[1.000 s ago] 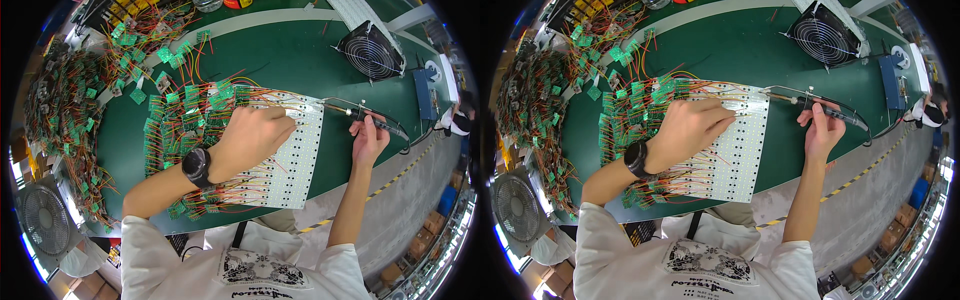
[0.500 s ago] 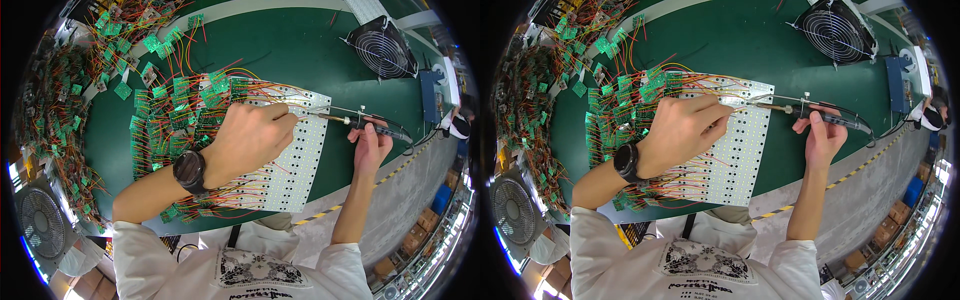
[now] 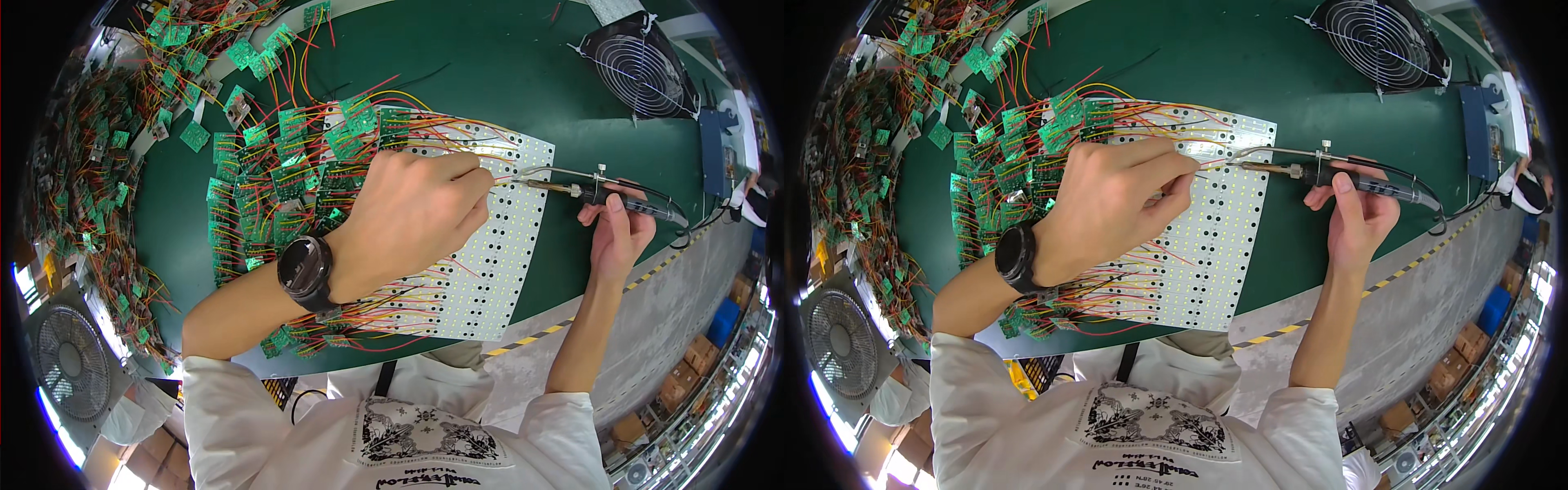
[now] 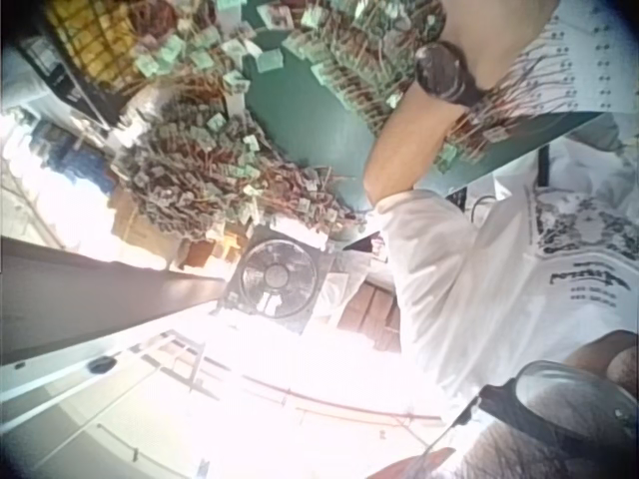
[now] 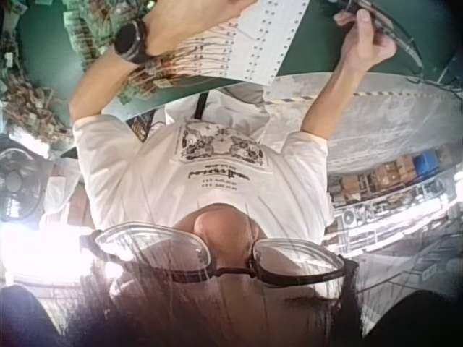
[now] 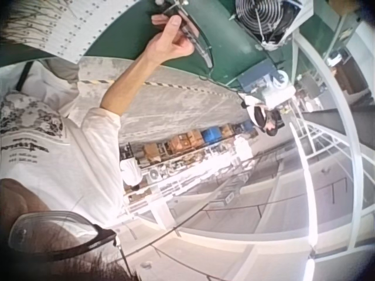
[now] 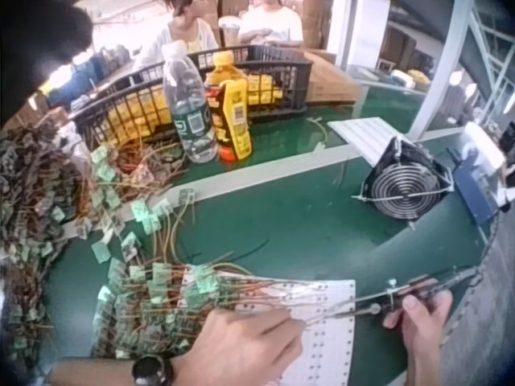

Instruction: The person solders individual wires and green circuit board components to a large array of LED strips. This is done using a soldering iron.

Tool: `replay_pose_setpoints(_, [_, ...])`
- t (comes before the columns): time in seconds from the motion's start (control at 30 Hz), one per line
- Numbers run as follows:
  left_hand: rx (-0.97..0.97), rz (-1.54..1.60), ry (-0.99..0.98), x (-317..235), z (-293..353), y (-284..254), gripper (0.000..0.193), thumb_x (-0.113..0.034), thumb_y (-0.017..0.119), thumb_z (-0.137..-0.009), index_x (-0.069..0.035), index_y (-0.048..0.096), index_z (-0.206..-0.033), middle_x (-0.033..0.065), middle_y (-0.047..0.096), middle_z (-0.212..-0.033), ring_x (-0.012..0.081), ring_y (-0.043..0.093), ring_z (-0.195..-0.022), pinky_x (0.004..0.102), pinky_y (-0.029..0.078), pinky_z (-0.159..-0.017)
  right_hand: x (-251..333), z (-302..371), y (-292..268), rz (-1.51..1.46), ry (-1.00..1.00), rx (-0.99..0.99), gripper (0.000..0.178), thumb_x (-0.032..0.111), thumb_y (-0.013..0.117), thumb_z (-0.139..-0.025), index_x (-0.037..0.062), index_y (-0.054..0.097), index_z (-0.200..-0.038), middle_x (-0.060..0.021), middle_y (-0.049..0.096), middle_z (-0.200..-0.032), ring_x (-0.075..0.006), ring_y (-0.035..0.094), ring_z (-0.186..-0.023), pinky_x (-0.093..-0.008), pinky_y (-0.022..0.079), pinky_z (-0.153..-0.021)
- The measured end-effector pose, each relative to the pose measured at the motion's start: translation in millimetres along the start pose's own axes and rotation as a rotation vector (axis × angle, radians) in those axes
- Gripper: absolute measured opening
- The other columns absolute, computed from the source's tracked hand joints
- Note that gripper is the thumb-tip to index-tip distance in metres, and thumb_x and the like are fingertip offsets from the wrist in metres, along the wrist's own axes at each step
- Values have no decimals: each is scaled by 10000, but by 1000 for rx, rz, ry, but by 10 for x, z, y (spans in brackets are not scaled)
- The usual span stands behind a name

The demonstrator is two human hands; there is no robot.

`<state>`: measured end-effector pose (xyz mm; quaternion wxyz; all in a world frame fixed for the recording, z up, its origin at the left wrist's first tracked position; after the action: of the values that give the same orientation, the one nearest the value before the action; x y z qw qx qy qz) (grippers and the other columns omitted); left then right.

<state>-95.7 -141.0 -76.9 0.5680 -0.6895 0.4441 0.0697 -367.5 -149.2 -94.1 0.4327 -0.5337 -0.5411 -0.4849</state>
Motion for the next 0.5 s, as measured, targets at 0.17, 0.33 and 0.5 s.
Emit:
replay_pose_setpoints(0.17, [1, -18, 4, -1, 1, -5, 50, -18, 659, -708, -37, 630, -744, 40, 562, -641, 198, 537, -461, 307, 451, -421, 3, 5, 10, 7, -5, 5, 235, 38, 603, -862, -115, 568, -1037, -180, 640, -845, -215, 599, -550, -284, 474, -491])
replay_pose_setpoints(0.33, [0, -15, -2, -1, -2, -1, 47, -20, 655, -707, -37, 631, -744, 40, 559, -637, 200, 538, -465, 310, 451, -422, -5, 11, 1, 3, -1, 1, 232, 34, 601, -863, -117, 566, -1035, -183, 639, -855, -214, 598, -549, -287, 479, -495])
replay_pose_setpoints(0.5, [13, -24, 1, -4, 1, -12, 45, -24, 653, -709, -38, 632, -745, 41, 561, -637, 200, 542, -471, 312, 454, -426, -23, 10, -21, 13, -11, 22, 231, 33, 598, -865, -116, 566, -1038, -183, 638, -852, -213, 597, -549, -291, 485, -499])
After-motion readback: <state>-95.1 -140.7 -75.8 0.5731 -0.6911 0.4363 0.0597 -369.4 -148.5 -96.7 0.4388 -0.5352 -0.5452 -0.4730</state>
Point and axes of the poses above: each hand's wrist, its own z-axis away from the middle knuckle, its own y-axis out of the palm, x = y × z, the point moved 1 cm from there along -z, towards the middle knuckle
